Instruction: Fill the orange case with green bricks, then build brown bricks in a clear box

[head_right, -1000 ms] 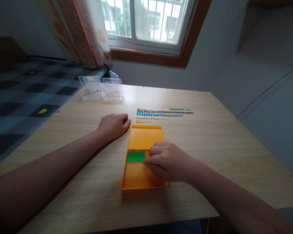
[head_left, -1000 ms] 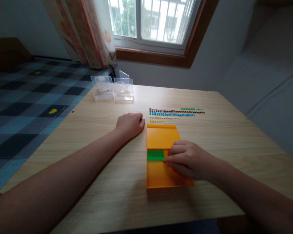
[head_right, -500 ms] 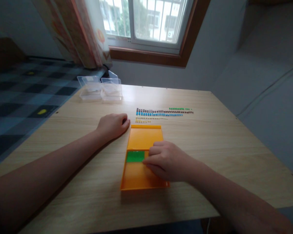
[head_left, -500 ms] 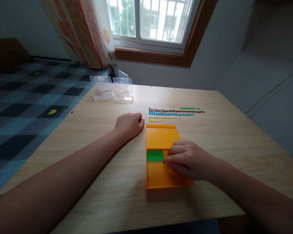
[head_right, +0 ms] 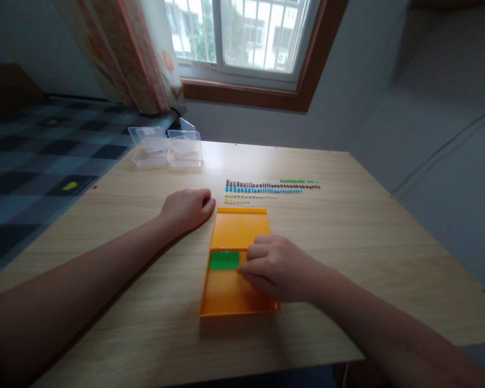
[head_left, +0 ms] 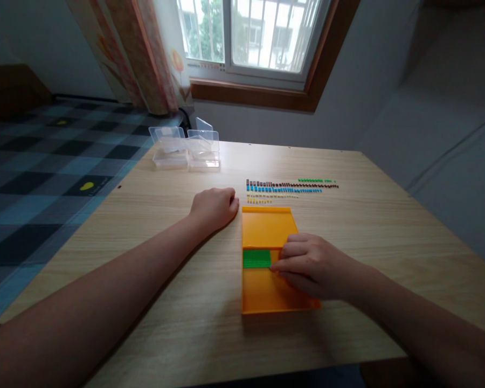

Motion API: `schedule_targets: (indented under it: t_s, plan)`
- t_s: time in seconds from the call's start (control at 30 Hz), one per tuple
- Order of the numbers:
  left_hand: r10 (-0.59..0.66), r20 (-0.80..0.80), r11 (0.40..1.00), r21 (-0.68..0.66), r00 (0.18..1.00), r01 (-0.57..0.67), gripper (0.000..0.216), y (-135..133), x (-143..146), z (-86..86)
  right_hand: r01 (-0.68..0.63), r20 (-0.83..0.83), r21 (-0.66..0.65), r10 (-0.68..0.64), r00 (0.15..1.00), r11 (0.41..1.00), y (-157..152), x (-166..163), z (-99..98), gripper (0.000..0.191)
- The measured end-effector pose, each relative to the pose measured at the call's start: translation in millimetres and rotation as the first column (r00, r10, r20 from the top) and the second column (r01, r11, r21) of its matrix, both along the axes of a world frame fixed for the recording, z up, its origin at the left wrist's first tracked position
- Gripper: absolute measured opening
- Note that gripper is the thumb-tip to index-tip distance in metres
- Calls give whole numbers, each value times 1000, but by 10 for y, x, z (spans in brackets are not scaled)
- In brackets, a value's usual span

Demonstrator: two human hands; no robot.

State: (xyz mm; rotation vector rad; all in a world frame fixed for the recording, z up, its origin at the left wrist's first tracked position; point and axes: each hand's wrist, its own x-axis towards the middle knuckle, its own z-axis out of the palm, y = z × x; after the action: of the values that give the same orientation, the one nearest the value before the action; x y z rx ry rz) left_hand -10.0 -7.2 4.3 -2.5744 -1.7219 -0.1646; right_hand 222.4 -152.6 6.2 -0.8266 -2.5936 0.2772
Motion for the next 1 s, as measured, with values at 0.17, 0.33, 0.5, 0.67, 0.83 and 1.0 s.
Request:
schedule_targets:
  t_s: [0.17, 0.33, 0.5, 0.67, 0.83, 1.0]
  plan:
    - [8, 3, 999, -31, 1000, -8, 41, -18, 12, 30, -2, 14, -15, 3, 1000, 1000, -4, 11, 6, 30]
    - [5, 6, 1000, -31, 1000, -5, 41, -21, 14, 37, -10, 26, -29, 11, 1000, 1000, -4, 4, 28, 30]
    - [10, 1, 1000, -25, 1000, -10, 42, -8, 9, 14, -12, 47, -27, 13, 999, 1000, 2, 3, 3, 29]
    - [4, 0, 1000, -20, 1000, -4, 42, -7, 6, 13, -4, 61, -25, 6, 998, 1000, 1, -6, -2, 29]
    - [10, -7, 1000, -30, 1000, -10, 41, -16, 9, 31, 6, 60, -27, -5, 998, 1000, -6, -11, 23, 29]
    - [8, 2, 1000, -30, 1000, -8, 40, -7, 8, 24, 5, 70, -31, -3, 998, 999, -1, 3, 10, 28]
